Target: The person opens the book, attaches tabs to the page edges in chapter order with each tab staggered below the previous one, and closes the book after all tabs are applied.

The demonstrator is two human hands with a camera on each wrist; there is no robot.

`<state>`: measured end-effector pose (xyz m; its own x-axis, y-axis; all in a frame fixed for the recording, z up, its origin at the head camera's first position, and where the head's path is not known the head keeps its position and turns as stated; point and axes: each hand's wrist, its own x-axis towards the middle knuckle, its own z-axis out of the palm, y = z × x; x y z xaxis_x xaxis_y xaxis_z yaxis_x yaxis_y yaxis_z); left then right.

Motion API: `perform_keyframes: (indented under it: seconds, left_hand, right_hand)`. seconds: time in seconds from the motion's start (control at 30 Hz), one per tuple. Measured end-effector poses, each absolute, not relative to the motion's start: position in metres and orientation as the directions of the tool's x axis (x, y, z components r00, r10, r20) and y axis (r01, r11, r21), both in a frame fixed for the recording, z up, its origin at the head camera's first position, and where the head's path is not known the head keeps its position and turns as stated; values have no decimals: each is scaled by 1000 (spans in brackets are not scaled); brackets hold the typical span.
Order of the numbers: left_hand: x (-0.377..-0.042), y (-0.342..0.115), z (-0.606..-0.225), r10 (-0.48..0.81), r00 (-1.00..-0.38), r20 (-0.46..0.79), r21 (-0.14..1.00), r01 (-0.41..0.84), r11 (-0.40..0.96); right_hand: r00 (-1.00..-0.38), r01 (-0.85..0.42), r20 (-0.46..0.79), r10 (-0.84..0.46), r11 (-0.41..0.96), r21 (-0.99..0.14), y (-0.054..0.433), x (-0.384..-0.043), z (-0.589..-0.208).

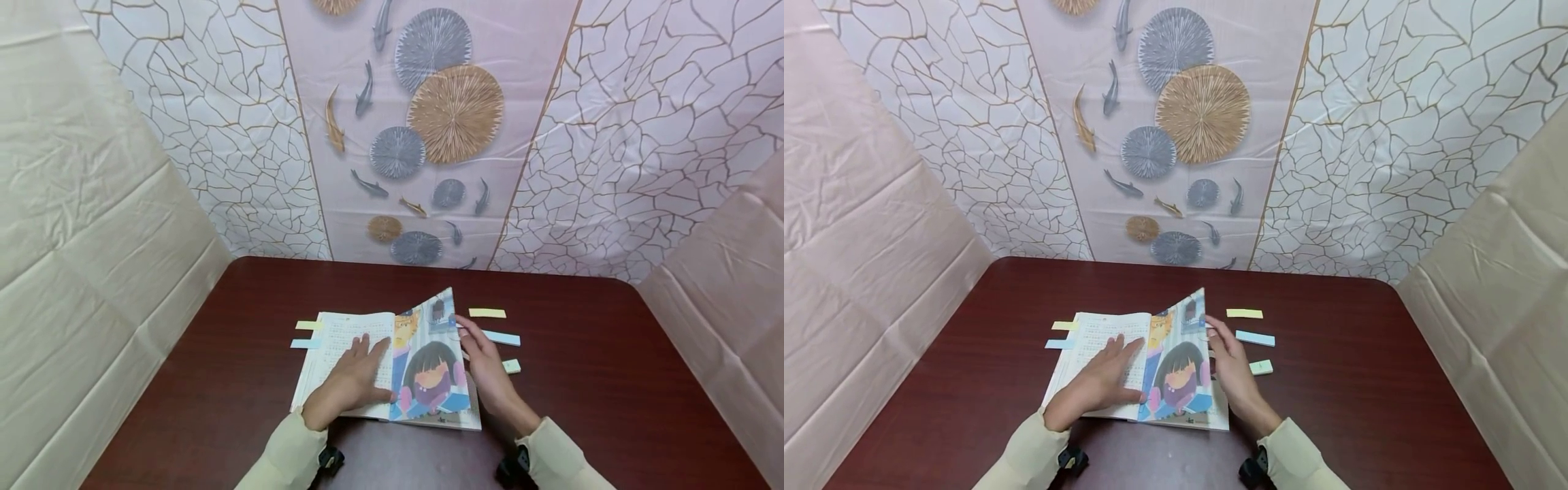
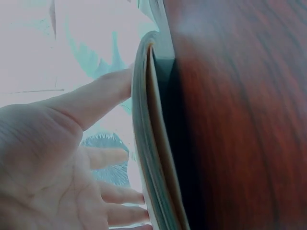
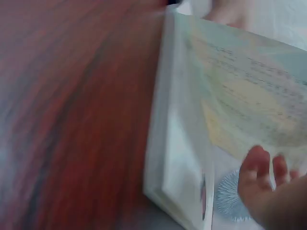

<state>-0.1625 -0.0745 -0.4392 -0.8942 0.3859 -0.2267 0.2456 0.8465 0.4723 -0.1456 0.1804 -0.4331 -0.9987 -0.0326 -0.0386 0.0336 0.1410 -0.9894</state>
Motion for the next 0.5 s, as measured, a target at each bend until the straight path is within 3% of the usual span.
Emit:
perform_keyframes:
  seconds: [0.17, 0.37, 0.5]
  left_hand:
    - [-163, -74, -438, 418, -881, -220, 467, 282, 838]
    - [-163, -74, -438, 461, -863, -206, 377, 365, 851]
    - [-163, -82, -440, 447, -885, -128, 477, 340, 811]
  right_hand:
    - [-972, -136, 56, -230, 349, -927, 167, -142, -439]
    - [-909, -249, 30, -415, 484, -839, 156, -140, -443]
    - [-869, -333, 6, -495, 573, -749, 147, -139, -445]
